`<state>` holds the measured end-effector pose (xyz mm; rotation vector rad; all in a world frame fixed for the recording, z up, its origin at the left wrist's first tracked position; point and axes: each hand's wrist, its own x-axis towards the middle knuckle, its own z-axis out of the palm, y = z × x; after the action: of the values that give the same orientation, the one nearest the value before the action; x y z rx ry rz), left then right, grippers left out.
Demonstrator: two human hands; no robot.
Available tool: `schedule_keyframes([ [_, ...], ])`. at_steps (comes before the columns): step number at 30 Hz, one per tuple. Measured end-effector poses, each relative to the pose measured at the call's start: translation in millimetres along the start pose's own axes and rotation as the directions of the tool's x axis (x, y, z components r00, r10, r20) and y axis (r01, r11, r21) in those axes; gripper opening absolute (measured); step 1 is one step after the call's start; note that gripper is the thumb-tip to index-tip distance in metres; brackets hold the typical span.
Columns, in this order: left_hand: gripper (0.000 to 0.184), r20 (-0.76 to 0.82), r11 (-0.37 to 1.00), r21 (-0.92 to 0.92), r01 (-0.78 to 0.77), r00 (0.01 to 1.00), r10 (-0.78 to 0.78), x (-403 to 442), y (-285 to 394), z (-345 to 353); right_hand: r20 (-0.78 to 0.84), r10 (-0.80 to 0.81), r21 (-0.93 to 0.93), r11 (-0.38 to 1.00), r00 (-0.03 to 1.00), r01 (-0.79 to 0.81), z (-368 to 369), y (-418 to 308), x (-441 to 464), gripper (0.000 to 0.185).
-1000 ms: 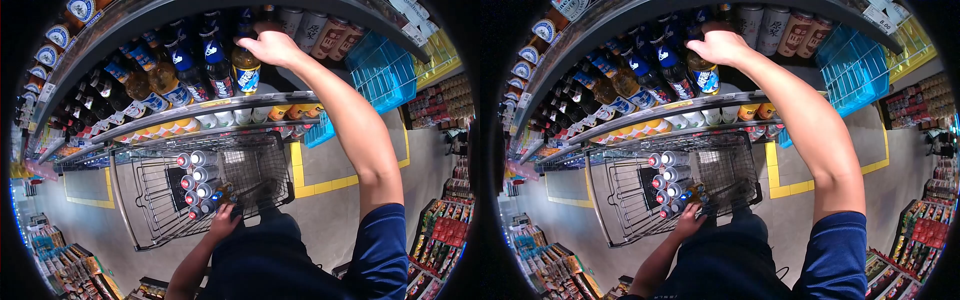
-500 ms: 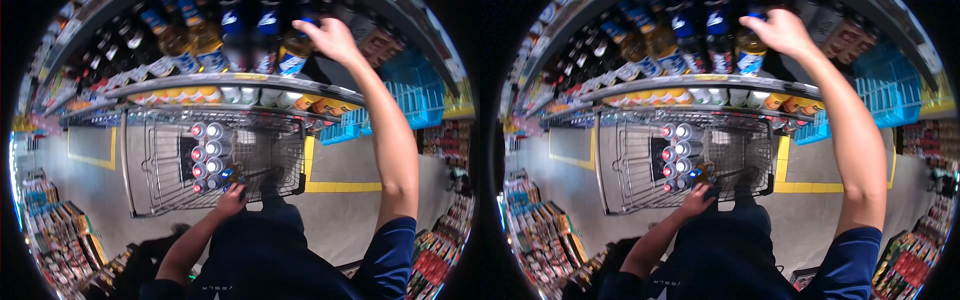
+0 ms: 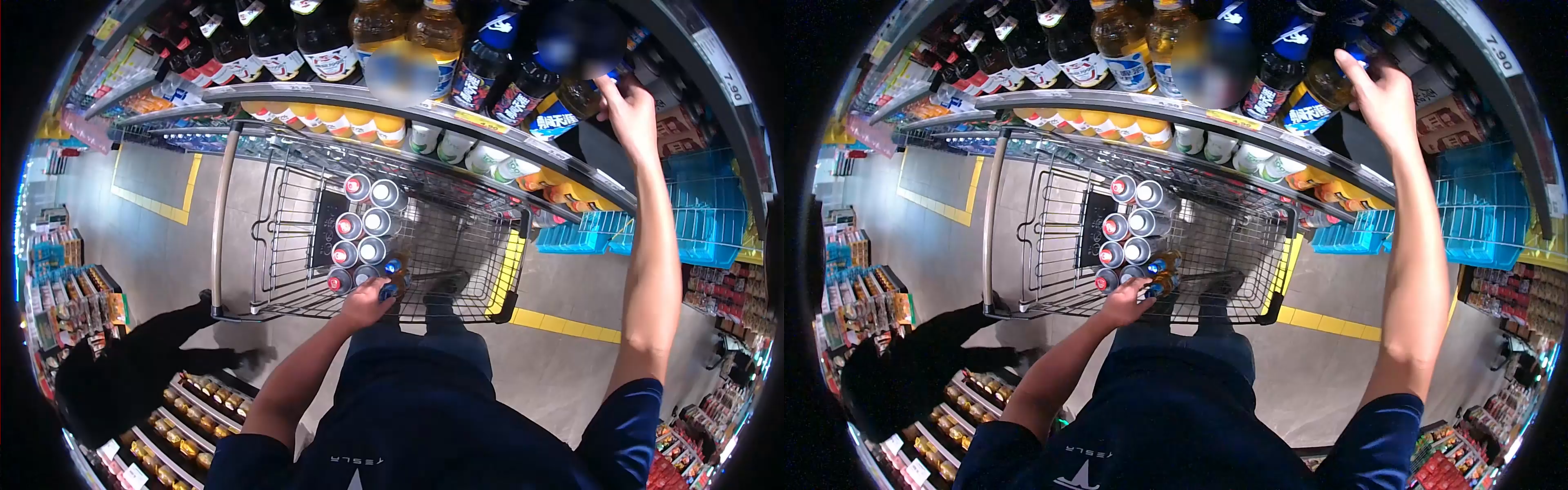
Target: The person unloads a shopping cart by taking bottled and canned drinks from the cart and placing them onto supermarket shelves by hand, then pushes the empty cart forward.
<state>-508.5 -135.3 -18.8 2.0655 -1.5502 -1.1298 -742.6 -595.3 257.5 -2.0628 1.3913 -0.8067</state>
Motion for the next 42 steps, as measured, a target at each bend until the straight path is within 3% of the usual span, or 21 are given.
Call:
schedule_keyframes([
  [1, 0.053, -0.002, 1.000, -0.002, 0.003, 1.000, -0.003, -2.1, -4.6, -2.2, -0.035, -0.036, -0.010, 0.999, 0.999, 0.036, 3.7, -3.5, -9.5, 0.049],
  [2, 0.053, -0.004, 1.000, 0.003, 0.014, 1.000, -0.014, -3.9, -8.9, -4.4, -0.327, -0.143, -0.084, 0.989, 0.934, 0.122, 16.5, -3.9, -33.3, 0.042],
  [4, 0.053, -0.008, 0.999, 0.004, 0.037, 0.999, -0.037, -7.9, -19.3, -7.4, -0.580, -0.377, -0.074, 0.907, 0.722, 0.414, 47.4, 10.5, -74.0, 0.022],
  [5, 0.054, -0.042, 0.999, 0.022, 0.032, 0.999, -0.031, -11.8, -24.2, -7.3, -0.535, -0.223, 0.097, 0.942, 0.815, 0.321, 74.6, 8.5, -112.3, 0.016],
  [7, 0.054, -0.072, 0.999, 0.040, 0.024, 0.997, -0.021, -14.5, -23.9, -10.5, -0.050, -0.100, -0.062, 0.993, 0.994, 0.096, 140.2, 34.6, -187.3, 0.014],
  [8, 0.054, 0.006, 0.992, 0.079, 0.099, 0.995, -0.100, -16.2, -16.7, -18.6, 0.221, -0.018, 0.103, 0.995, 0.975, -0.005, 199.4, 55.0, -224.2, 0.018],
  [9, 0.054, 0.080, 0.977, 0.127, 0.170, 0.980, -0.181, -17.0, -12.7, -24.8, 0.443, -0.042, -0.002, 0.999, 0.896, 0.048, 233.6, 60.6, -258.9, 0.026],
  [10, 0.053, 0.092, 0.977, 0.143, 0.158, 0.981, -0.172, -20.1, -12.9, -26.1, 0.503, 0.054, -0.061, 0.998, 0.862, -0.027, 263.5, 55.5, -293.2, 0.029],
  [11, 0.053, 0.092, 0.975, 0.151, 0.163, 0.980, -0.178, -24.0, -13.4, -25.9, 0.677, 0.121, -0.096, 0.993, 0.726, -0.075, 283.5, 50.1, -311.5, 0.042],
  [13, 0.052, 0.078, 0.986, 0.125, 0.106, 0.990, -0.117, -32.2, -12.4, -27.6, 0.765, 0.007, -0.049, 0.998, 0.643, 0.048, 318.2, 48.6, -342.9, 0.054],
  [16, 0.051, 0.119, 0.982, 0.135, 0.133, 0.982, -0.149, -39.8, -18.2, -29.7, 0.767, -0.053, 0.034, 0.999, 0.639, 0.043, 353.6, 52.1, -357.4, 0.054],
  [18, 0.050, 0.135, 0.986, 0.138, 0.091, 0.985, -0.110, -49.6, -23.8, -26.8, 0.685, 0.098, 0.094, 0.971, 0.722, -0.221, 373.2, 68.2, -364.2, 0.054],
  [22, 0.052, 0.178, 0.979, 0.171, 0.108, 0.974, -0.138, -54.6, -13.9, -37.2, 0.615, -0.060, 0.107, 0.994, 0.786, -0.008, 383.6, 89.8, -365.6, 0.044],
  [26, 0.056, 0.080, 0.984, 0.156, 0.085, 0.992, -0.098, -30.2, 0.8, -24.9, 0.624, 0.055, 0.032, 0.995, 0.779, -0.095, 378.8, 82.0, -368.2, 0.038],
  [29, 0.060, 0.120, 0.971, 0.202, 0.126, 0.981, -0.153, 12.8, 10.3, -1.9, 0.626, 0.168, -0.005, 0.977, 0.762, -0.211, 387.8, 91.4, -384.8, 0.038],
  [31, 0.058, 0.320, 0.934, 0.312, 0.172, 0.907, -0.274, 35.7, -1.8, 22.8, 0.509, 0.163, 0.118, 0.959, 0.845, -0.256, 394.3, 102.0, -398.9, 0.043],
  [33, 0.052, 0.320, 0.932, 0.352, 0.088, 0.924, -0.208, 45.5, -21.4, 48.7, 0.501, 0.206, 0.105, 0.950, 0.841, -0.295, 388.5, 107.3, -399.2, 0.044],
  [35, 0.042, 0.286, 0.903, 0.429, 0.030, 0.944, -0.167, 49.1, -32.3, 67.9, 0.432, 0.294, 0.192, 0.894, 0.852, -0.406, 370.1, 105.2, -397.8, 0.041],
  [36, 0.023, 0.288, 0.881, 0.473, 0.021, 0.941, -0.177, 51.2, -16.3, 56.8, 0.355, 0.356, 0.196, 0.876, 0.864, -0.442, 364.8, 109.7, -399.7, 0.037],
  [39, 0.019, 0.318, 0.886, 0.460, -0.055, 0.942, -0.106, 56.0, -19.3, 55.0, 0.266, 0.569, 0.302, 0.718, 0.778, -0.628, 332.8, 117.4, -399.5, 0.035],
  [42, 0.023, 0.292, 0.886, 0.448, -0.118, 0.956, -0.020, 68.4, -26.1, 47.8, 0.205, 0.627, 0.599, 0.527, 0.751, -0.603, 274.7, 107.0, -387.1, 0.028],
])
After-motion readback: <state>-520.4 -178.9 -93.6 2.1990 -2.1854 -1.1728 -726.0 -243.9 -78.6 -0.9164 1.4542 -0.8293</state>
